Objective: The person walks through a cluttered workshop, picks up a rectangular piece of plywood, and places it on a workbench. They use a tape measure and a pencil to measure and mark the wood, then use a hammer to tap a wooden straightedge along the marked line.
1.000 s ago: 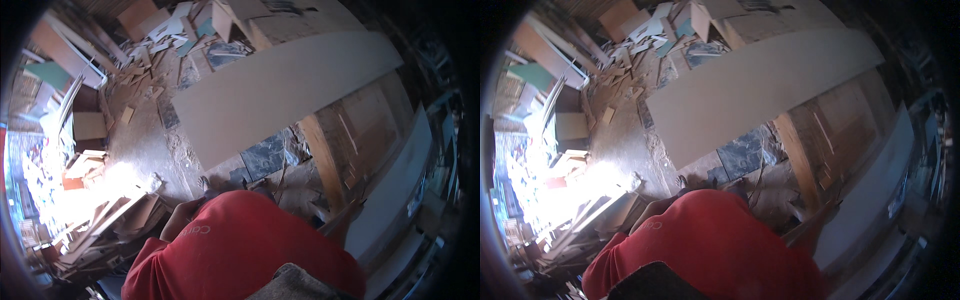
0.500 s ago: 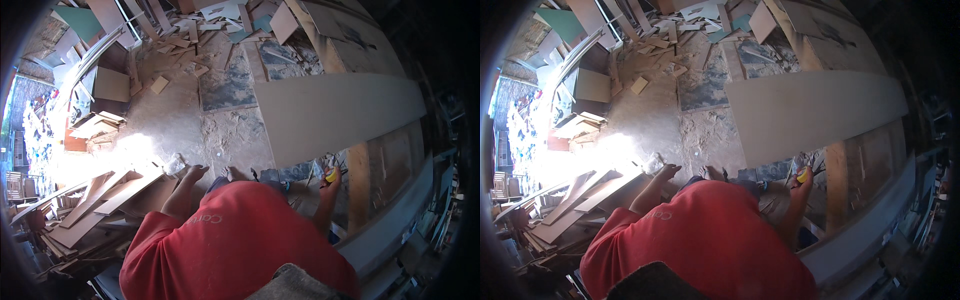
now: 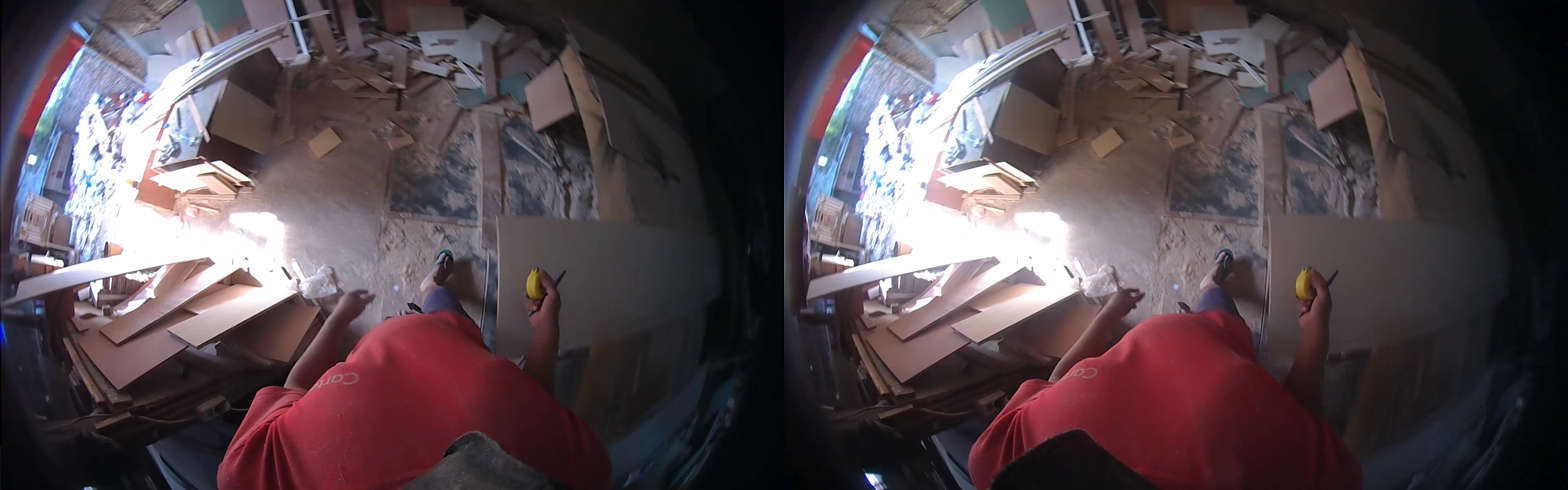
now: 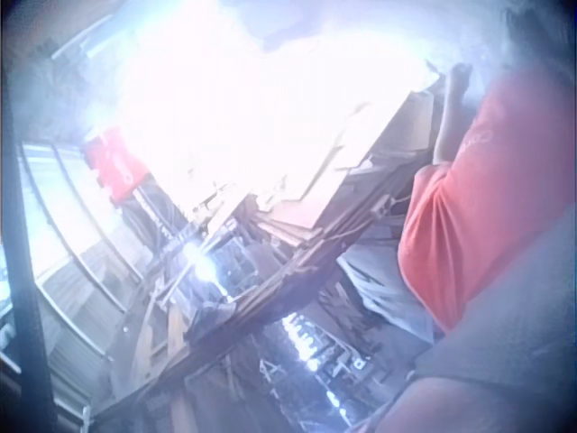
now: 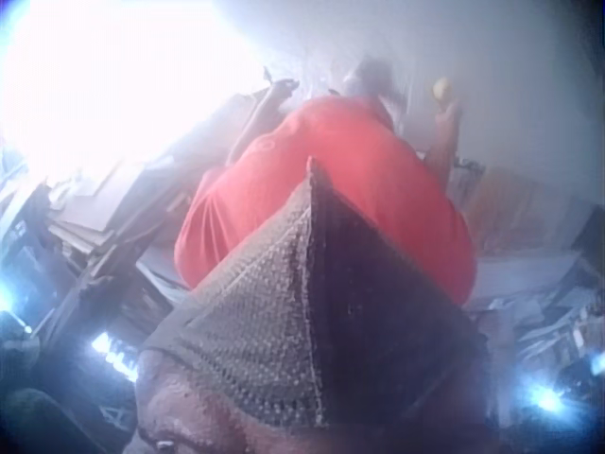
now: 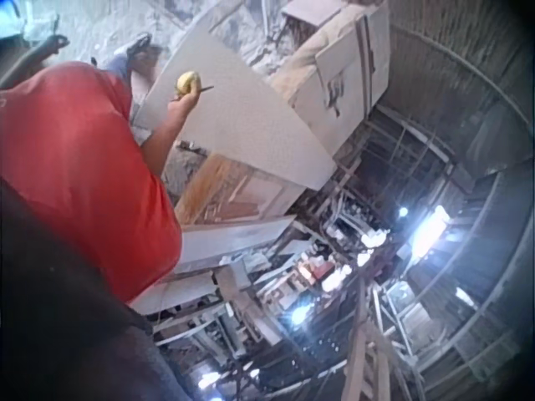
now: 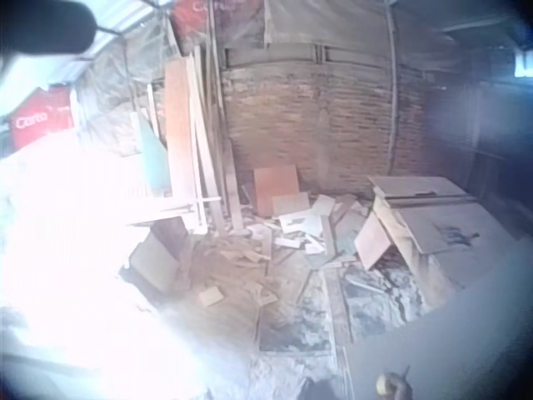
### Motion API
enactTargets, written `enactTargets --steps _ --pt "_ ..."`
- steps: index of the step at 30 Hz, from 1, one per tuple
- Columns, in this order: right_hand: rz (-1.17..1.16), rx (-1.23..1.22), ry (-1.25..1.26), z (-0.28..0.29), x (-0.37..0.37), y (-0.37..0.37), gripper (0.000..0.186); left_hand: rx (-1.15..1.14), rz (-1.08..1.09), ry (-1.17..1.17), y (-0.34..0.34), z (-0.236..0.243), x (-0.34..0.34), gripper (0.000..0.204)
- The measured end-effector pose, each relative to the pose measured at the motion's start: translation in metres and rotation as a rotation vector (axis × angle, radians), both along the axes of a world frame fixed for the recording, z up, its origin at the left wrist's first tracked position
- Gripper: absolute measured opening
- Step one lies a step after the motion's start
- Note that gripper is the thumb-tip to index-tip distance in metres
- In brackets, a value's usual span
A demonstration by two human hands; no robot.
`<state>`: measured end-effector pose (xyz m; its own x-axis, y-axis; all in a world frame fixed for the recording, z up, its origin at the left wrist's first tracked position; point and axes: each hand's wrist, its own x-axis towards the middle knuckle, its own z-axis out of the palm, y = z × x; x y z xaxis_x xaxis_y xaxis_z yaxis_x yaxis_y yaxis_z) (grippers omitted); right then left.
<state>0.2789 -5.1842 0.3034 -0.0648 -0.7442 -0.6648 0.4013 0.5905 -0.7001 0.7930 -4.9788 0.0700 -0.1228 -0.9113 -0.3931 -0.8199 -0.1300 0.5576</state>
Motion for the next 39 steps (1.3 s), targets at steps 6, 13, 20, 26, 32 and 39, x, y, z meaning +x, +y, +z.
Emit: enactTargets --steps 6,13,20,26,32,39 --pt "0.063 -0.019 0.194 -0.027 0.01 -0.143 0.041 0.599 0.201 0.087 -0.017 -0.08 0.017 0.041" --pt "0.283 -0.128 0.354 -0.002 0.07 -0.312 0.045 0.454 0.464 -0.023 -0.165 -0.035 0.019 0.049" --pt "0.476 -0.42 0.287 -0.03 0.181 -0.432 0.052 -0.203 0.577 0.13 -0.44 0.129 -0.003 0.044" --pt "0.553 -0.322 0.508 -0.015 0.234 -0.48 0.055 -0.072 0.107 0.493 -0.689 0.197 -0.047 0.051" --pt "0.259 -0.176 0.514 -0.012 0.222 -0.536 0.059 0.448 -0.216 0.665 -0.82 0.216 -0.133 0.059" --pt "0.044 -0.101 1.0 0.003 0.146 -0.612 0.048 0.827 -0.042 0.758 -0.897 0.225 -0.245 0.046"
